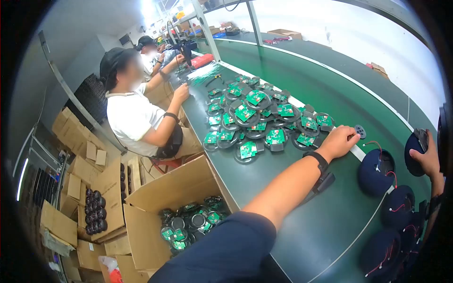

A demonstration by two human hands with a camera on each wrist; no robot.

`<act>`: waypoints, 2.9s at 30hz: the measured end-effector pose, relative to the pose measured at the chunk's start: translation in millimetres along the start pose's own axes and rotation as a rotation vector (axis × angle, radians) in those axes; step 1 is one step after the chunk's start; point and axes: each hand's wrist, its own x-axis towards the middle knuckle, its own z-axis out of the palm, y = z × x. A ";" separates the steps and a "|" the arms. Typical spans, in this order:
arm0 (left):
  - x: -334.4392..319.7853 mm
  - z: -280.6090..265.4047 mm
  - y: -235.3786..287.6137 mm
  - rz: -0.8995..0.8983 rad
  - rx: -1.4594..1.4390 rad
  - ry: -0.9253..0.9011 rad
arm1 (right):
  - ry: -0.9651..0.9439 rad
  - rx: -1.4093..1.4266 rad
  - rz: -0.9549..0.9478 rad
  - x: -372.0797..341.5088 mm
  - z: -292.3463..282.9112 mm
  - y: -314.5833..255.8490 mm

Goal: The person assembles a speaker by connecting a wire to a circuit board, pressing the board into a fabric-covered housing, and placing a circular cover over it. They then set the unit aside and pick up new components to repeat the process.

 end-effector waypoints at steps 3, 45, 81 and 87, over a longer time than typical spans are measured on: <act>1.5 10.7 -14.1 0.186 0.253 0.065 | -0.121 -0.170 0.073 11.3 9.9 27.3; -40.0 9.9 96.2 -0.196 -0.262 -0.427 | -0.665 0.114 -0.262 -392.7 -89.4 -287.2; -191.2 -176.7 26.2 0.031 1.091 0.168 | -0.106 0.272 -0.521 -313.4 51.9 -260.6; -161.4 -193.4 12.2 0.088 1.163 0.050 | -0.093 0.484 -0.340 -316.0 60.6 -269.9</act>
